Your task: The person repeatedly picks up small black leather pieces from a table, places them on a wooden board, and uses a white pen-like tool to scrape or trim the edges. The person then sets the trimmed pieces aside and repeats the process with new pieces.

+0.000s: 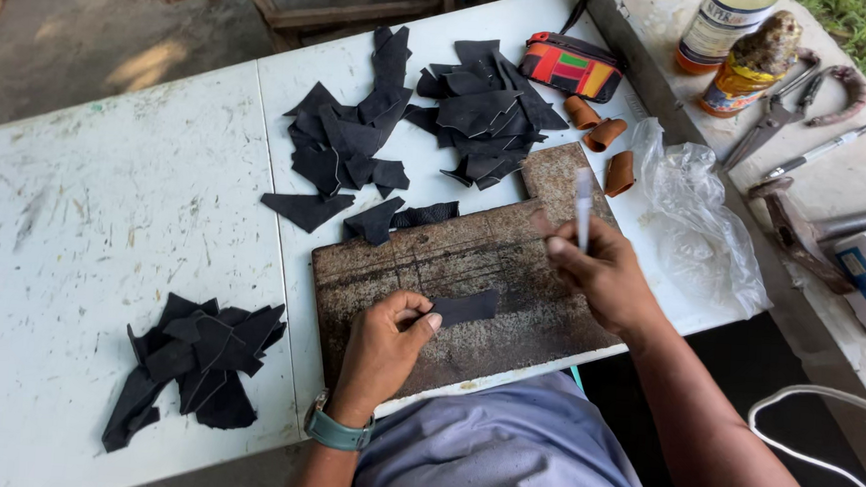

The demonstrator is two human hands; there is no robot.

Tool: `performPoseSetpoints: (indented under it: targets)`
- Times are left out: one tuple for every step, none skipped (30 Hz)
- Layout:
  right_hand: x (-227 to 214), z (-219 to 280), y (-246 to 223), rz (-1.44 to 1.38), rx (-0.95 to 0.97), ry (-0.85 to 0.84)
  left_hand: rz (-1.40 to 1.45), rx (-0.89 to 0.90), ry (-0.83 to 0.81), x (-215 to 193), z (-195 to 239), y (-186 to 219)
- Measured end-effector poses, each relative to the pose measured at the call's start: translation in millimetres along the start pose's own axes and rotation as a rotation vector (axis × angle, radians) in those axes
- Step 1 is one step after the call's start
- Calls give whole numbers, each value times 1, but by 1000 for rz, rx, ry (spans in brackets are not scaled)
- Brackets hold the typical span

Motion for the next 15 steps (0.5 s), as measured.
performPoseSetpoints:
  targets:
    - [-7,-1,3,-165,-7,3,32,-19,-15,1,-1,-3]
    - [-10,-1,11,-227,18,-16,61,-43,-29,1,-1,-6]
    - [-13,0,18,-288,45,-34,90,-66,-43,2,2,-9]
    - [-15,-1,23,-351,66,-52,147,-58,-49,2,2,-9]
    - [-18,-2,26,-367,78,-51,203,-49,-56,2,1,-8]
    - [-22,-3,28,-383,88,-47,259,-38,-64,2,1,-7]
    - [-23,-5,30,-399,98,-44,286,-25,-61,1,0,-7]
    - [-25,-6,33,-372,105,-31,315,-12,-63,2,0,-7]
    - [-26,-7,35,-345,112,-18,344,0,-64,2,0,-7]
    - [-27,-8,37,-315,121,-9,332,5,-56,3,1,-9]
    - [-29,-6,37,-302,114,-7,320,11,-47,4,1,-11]
    - [-27,-7,36,-288,107,-14,306,15,-29,2,2,-13]
    - [-25,-7,35,-274,99,-22,285,4,-27,0,6,-16]
    - [-23,-8,33,-276,80,-28,261,-6,-19,-5,9,-19]
    - [-23,-7,31,-279,61,-34,238,-17,-11,-12,13,-22]
Point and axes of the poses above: each hand's wrist, its own z-axis away from the middle knuckle, its own x-axis out of the palm, y = z × x, the point moved 8 cm from there along -z, towards the middle knuckle, and after that the axes turned 6 degrees about -z, right-handed, at the moved point
